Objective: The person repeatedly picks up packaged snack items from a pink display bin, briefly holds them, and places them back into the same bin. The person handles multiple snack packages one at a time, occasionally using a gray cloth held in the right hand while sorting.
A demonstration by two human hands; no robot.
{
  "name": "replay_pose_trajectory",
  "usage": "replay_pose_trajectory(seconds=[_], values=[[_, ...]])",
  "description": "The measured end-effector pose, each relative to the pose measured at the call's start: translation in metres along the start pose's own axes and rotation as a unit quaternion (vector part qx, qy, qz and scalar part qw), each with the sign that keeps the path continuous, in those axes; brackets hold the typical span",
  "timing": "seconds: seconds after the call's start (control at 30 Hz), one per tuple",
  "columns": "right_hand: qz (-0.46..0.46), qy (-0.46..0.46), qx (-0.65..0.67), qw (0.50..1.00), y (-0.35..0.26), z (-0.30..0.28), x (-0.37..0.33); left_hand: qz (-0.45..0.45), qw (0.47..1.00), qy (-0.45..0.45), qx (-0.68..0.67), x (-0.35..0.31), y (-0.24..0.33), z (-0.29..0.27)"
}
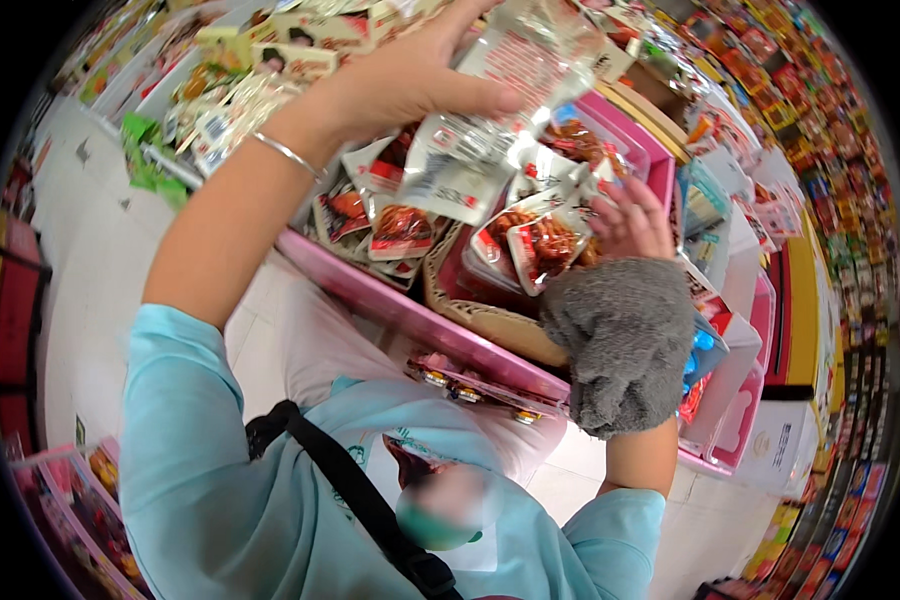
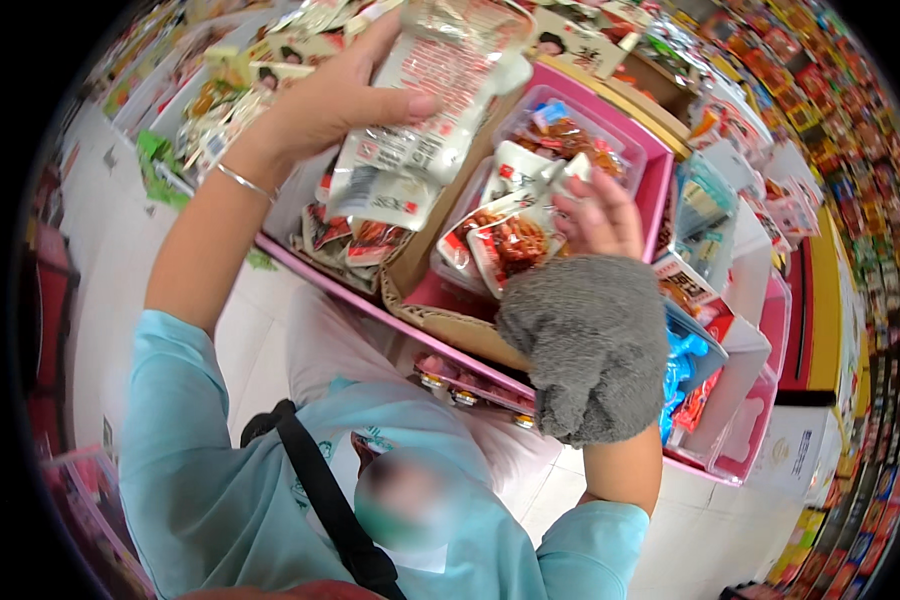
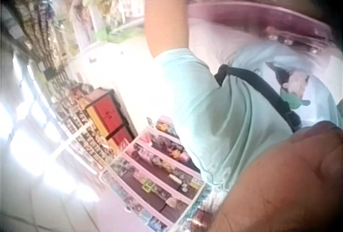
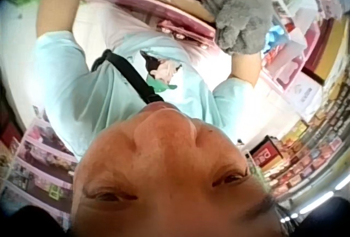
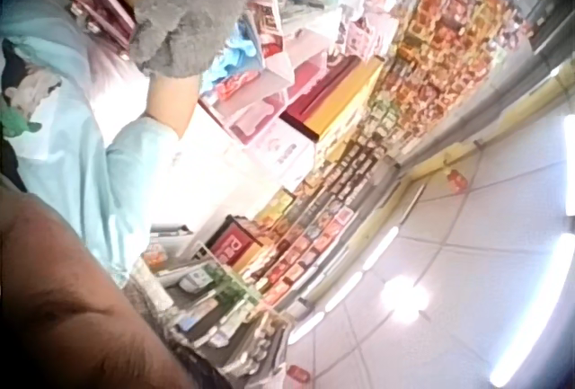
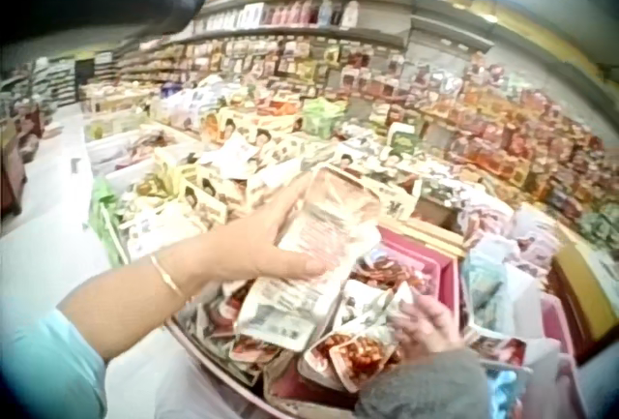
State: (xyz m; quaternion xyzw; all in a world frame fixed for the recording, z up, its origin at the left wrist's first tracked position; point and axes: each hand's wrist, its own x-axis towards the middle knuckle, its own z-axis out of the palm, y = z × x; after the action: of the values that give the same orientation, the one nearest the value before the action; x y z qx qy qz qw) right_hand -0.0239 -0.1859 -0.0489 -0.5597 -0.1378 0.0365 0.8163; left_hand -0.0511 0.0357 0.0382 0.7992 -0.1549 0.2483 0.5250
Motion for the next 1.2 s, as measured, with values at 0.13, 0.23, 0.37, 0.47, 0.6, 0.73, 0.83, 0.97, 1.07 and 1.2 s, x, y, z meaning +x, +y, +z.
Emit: replay_pose_trajectory(seconds=[0.13, 0.23, 0.37, 0.47, 0.6, 0.73, 0.83, 0.97, 1.07, 1.2], values=[[-0.048, -0.100, 0.029, 0.993, -0.002, 0.015, -0.005, -0.039, 0.903, -0.230, -0.362, 0.024, -0.012, 0.021], [-0.048, -0.091, 0.057, 0.993, -0.015, 0.033, -0.014, -0.066, 0.889, -0.243, -0.382, 0.035, -0.022, 0.046], [0.031, -0.052, 0.101, 0.993, -0.029, 0.043, -0.023, -0.056, 0.934, -0.173, -0.308, 0.022, -0.054, 0.088], [0.081, -0.044, 0.158, 0.983, -0.039, 0.045, -0.022, -0.011, 0.944, -0.136, -0.301, 0.013, -0.061, 0.093], [0.109, -0.021, 0.160, 0.981, -0.040, 0.045, -0.023, -0.012, 0.937, -0.134, -0.322, 0.004, -0.051, 0.089], [0.133, 0.016, 0.143, 0.981, -0.036, 0.040, -0.027, -0.038, 0.928, -0.122, -0.349, 0.007, -0.037, 0.080], [0.153, 0.038, 0.124, 0.980, -0.033, 0.037, -0.028, -0.039, 0.914, -0.096, -0.393, 0.006, -0.036, 0.077], [0.170, 0.069, 0.106, 0.977, -0.030, 0.032, -0.027, -0.067, 0.887, -0.158, -0.428, 0.009, -0.040, 0.074], [0.176, 0.081, 0.099, 0.976, -0.029, 0.032, -0.025, 0.057, 0.923, -0.105, -0.365, 0.011, -0.047, 0.074], [0.173, 0.103, 0.096, 0.975, -0.030, 0.029, -0.021, 0.332, 0.943, -0.035, 0.002, 0.029, -0.042, 0.061]])
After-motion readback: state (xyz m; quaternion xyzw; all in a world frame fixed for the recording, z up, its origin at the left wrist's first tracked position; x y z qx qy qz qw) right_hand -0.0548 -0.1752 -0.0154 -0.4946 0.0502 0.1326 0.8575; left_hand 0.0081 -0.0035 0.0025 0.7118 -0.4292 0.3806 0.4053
